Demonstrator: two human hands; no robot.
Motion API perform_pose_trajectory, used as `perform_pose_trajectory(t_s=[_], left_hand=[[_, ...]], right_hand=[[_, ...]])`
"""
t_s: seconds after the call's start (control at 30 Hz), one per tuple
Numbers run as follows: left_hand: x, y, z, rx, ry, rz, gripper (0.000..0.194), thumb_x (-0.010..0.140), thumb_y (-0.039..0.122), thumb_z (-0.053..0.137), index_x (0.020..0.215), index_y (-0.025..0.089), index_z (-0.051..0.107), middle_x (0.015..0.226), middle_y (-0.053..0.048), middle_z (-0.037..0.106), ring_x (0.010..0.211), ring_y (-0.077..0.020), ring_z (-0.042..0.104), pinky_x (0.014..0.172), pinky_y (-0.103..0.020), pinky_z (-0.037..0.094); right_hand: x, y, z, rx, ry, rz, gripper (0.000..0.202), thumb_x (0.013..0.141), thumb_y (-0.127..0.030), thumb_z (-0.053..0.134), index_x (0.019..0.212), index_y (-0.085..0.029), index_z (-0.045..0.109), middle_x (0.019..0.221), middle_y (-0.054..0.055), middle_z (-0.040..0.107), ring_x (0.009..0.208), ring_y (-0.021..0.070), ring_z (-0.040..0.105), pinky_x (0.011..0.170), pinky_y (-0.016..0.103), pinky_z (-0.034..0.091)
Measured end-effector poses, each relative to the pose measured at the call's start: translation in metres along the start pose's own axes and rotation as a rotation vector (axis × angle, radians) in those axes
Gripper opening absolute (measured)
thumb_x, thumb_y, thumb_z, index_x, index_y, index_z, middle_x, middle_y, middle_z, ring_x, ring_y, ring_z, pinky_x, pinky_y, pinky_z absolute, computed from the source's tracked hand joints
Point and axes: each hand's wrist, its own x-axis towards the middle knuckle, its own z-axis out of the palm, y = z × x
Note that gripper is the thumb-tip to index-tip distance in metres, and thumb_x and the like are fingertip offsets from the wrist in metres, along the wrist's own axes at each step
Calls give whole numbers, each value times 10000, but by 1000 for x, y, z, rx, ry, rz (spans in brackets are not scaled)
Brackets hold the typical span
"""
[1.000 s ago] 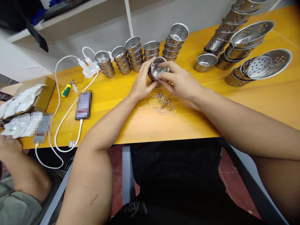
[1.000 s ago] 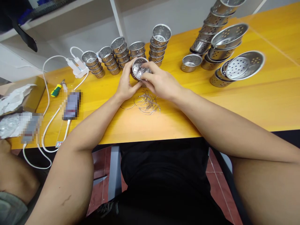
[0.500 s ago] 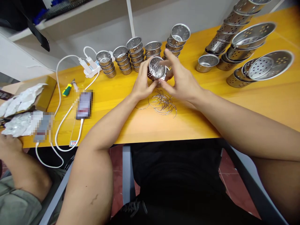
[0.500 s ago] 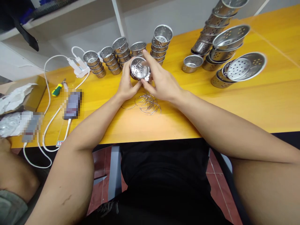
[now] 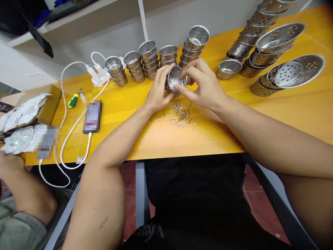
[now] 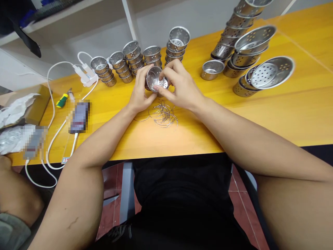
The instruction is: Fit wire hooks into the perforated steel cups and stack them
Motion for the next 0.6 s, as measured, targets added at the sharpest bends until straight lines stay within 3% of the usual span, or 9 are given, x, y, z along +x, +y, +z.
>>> perform_pose_trajectory(t_s=[0.2, 0.3, 0.4, 0.6], left_hand=[[1, 6, -5, -7, -6, -31, 920, 1242, 906, 440, 2021, 455, 251, 2059, -144, 439, 2027, -465, 390, 1697, -768, 307], [0, 3, -4, -5, 20, -1, 949, 1228, 971, 381, 2013, 446, 288, 2047, -147, 456, 2010, -471, 419, 1689, -761, 313], [1, -8, 2, -12, 38, 17, 983, 1210, 1012, 387, 2008, 443, 317, 2035, -145, 473, 1999, -479, 429, 1683, -757, 299], [2, -21, 11, -10, 94, 67, 1002, 1198, 1041, 335, 2001, 443, 310, 2011, -156, 504, 1951, -466, 499, 1659, -733, 338]], right_hand=[[-3, -7, 3, -22, 44, -5, 683, 1238, -853, 723, 1797, -461, 740, 1636, 188, 761, 1416, 525, 775, 1210, 750, 734], [-3, -3, 8, 59, 73, -12, 594, 1238, -847, 733, 1673, -450, 812, 1645, 190, 757, 1456, 533, 764, 1254, 775, 712], [0, 10, 16, 159, 127, -64, 548, 1164, -861, 861, 1503, -430, 879, 1594, 190, 774, 1504, 569, 741, 1304, 843, 667], [5, 27, 24, 296, 216, -130, 547, 1082, -907, 943, 1274, -397, 900, 1420, 176, 827, 1457, 555, 758, 1237, 850, 721]])
